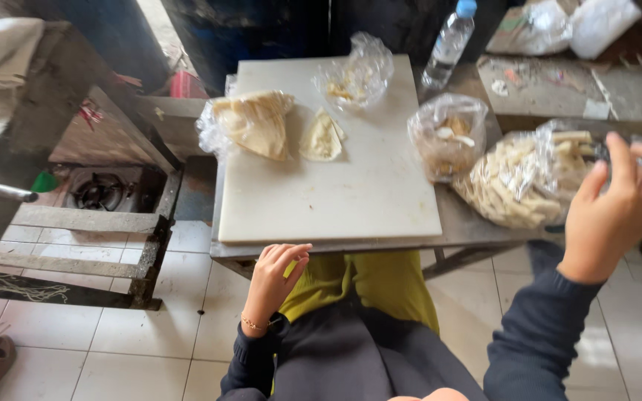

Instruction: The person wraps several small pastry rolls by placing filling on thin triangular sheets using a spoon and rolling them tightly by hand on a white board.

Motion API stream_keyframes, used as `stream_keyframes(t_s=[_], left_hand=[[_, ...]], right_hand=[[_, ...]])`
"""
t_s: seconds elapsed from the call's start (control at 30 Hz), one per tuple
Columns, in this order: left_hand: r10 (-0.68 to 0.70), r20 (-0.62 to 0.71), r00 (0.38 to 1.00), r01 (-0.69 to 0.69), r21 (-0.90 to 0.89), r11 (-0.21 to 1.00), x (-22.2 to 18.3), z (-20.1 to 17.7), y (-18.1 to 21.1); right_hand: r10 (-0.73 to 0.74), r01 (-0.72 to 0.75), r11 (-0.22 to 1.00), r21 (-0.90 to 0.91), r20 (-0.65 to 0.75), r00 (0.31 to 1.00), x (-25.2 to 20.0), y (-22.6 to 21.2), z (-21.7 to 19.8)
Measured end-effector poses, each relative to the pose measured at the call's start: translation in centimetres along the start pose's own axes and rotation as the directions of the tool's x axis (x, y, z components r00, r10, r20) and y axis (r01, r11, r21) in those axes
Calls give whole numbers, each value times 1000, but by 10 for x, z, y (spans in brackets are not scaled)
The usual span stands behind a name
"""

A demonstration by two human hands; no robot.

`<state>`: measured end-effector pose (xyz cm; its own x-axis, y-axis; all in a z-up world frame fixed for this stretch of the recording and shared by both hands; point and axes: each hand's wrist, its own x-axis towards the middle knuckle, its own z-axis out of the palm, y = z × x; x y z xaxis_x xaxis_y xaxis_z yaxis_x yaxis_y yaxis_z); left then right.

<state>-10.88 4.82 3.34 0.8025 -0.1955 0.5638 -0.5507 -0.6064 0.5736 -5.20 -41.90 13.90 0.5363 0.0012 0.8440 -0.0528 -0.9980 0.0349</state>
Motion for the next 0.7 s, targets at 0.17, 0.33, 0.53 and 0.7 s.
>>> stream_keyframes(t_s=[0.17, 0.33, 0.53, 0.7], left_hand=[[105, 20, 994, -106, 100, 989, 37, -13, -5], [183, 150, 972, -214, 225, 950, 90, -7, -35], [142, 375, 916, -265, 303, 915, 148, 32, -91], [197, 304, 932, -335, 519, 786, 173, 63, -121]], right_hand=[[-44, 38, 984, 173, 30, 999, -6, -53, 13], [-171, 148, 974, 172, 126, 977, -2, -109, 59], [-93, 137, 986, -90, 381, 920, 9, -113, 125], [-97, 110, 994, -15, 376, 922, 4, -106, 156]])
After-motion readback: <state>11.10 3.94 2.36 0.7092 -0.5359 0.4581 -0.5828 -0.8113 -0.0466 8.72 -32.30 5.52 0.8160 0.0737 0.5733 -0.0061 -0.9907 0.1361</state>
